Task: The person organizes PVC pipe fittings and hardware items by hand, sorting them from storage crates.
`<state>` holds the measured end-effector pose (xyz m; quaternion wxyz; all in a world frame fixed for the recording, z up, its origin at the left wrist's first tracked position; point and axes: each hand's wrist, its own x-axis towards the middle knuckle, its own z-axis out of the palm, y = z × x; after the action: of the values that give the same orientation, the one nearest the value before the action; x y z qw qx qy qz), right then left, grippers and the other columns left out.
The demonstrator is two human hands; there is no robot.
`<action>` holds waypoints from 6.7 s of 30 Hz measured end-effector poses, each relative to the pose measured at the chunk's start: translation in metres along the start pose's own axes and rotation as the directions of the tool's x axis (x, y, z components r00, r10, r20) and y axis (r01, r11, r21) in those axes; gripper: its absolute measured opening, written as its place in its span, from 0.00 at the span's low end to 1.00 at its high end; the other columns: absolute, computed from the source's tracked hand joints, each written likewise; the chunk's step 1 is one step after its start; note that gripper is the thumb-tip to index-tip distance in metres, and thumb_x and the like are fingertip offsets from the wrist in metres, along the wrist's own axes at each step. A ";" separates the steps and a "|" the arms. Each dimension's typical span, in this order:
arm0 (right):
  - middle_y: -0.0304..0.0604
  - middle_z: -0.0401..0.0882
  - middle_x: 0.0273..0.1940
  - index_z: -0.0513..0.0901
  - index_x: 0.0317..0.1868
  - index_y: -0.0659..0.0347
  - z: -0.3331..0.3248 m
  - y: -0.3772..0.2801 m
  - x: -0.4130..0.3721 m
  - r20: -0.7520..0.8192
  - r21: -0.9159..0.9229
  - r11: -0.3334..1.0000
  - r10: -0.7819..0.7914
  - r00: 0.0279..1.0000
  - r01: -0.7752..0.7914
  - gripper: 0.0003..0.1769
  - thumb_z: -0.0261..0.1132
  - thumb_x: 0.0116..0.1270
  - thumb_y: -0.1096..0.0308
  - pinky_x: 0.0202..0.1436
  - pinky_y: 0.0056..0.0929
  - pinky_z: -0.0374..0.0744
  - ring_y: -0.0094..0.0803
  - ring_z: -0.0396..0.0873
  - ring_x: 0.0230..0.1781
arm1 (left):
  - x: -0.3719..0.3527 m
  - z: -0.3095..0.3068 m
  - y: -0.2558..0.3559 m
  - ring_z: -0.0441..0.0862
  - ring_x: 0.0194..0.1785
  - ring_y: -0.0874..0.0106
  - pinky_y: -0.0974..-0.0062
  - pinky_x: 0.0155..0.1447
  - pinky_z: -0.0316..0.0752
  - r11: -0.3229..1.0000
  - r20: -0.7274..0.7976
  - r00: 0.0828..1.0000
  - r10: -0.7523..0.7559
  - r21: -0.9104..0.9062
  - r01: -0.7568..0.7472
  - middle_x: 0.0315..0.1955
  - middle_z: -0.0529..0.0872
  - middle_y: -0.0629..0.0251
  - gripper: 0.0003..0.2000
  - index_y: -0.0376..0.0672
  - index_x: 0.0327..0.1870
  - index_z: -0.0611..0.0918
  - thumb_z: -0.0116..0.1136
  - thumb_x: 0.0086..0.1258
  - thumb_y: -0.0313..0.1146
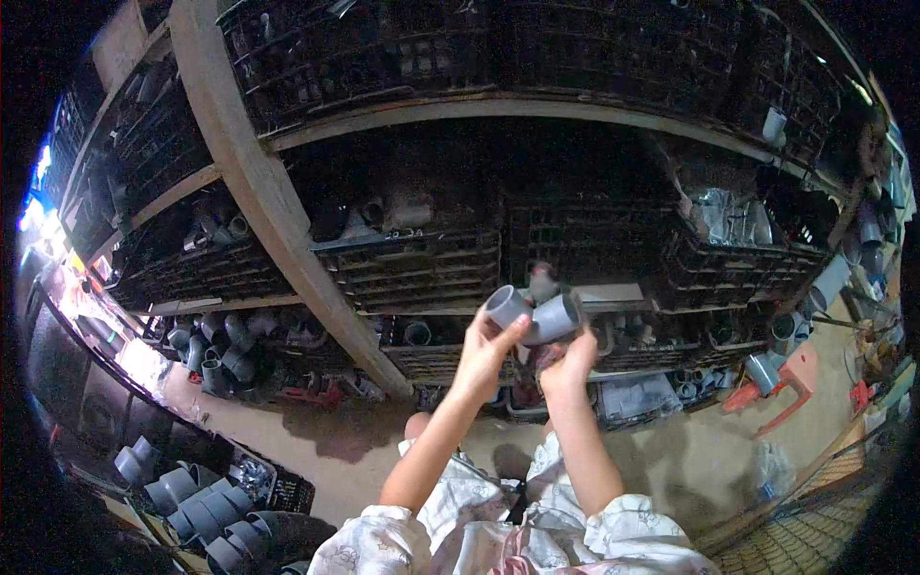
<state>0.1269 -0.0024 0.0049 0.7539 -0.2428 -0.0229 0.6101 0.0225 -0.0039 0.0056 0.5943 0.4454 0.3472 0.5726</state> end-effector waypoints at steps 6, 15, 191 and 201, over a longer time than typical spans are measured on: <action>0.40 0.78 0.35 0.77 0.36 0.58 0.019 -0.023 0.005 0.142 -0.178 0.983 -0.027 0.990 0.053 0.11 0.50 0.60 0.63 0.38 0.31 0.76 0.31 0.77 0.33 | -0.022 0.017 -0.017 0.71 0.46 0.77 0.79 0.52 0.66 0.927 -0.015 0.934 0.358 0.126 -0.354 0.44 0.75 0.62 0.19 0.37 0.49 0.68 0.59 0.57 0.25; 0.35 0.76 0.35 0.75 0.40 0.56 -0.007 -0.007 0.028 0.145 -0.045 0.998 0.056 0.988 -0.049 0.12 0.49 0.62 0.61 0.37 0.29 0.75 0.29 0.75 0.34 | 0.004 0.012 -0.023 0.70 0.44 0.78 0.81 0.48 0.65 0.951 -0.151 0.944 0.292 -0.058 -0.303 0.42 0.75 0.65 0.16 0.37 0.48 0.68 0.56 0.60 0.29; 0.45 0.69 0.32 0.77 0.38 0.57 -0.003 -0.021 -0.016 0.994 -0.091 -0.084 -0.075 0.085 0.992 0.11 0.62 0.52 0.74 0.32 0.31 0.72 0.38 0.71 0.30 | -0.028 -0.011 0.036 0.75 0.30 0.80 0.83 0.32 0.70 0.945 0.061 0.988 -0.140 -0.288 0.152 0.31 0.78 0.67 0.18 0.39 0.44 0.74 0.42 0.67 0.46; 0.45 0.69 0.31 0.77 0.37 0.59 0.001 -0.023 -0.018 0.965 -0.191 -0.078 -0.200 0.172 0.978 0.10 0.63 0.51 0.74 0.30 0.29 0.72 0.38 0.72 0.29 | -0.029 -0.019 0.020 0.76 0.33 0.75 0.79 0.32 0.75 0.933 0.249 0.968 -0.038 -0.338 0.123 0.35 0.76 0.65 0.23 0.42 0.52 0.67 0.53 0.59 0.43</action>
<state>0.1432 -0.0222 0.0199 0.6099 -0.2850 -0.7388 0.0313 -0.0060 -0.0311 0.0144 0.7247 0.3830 0.1835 0.5426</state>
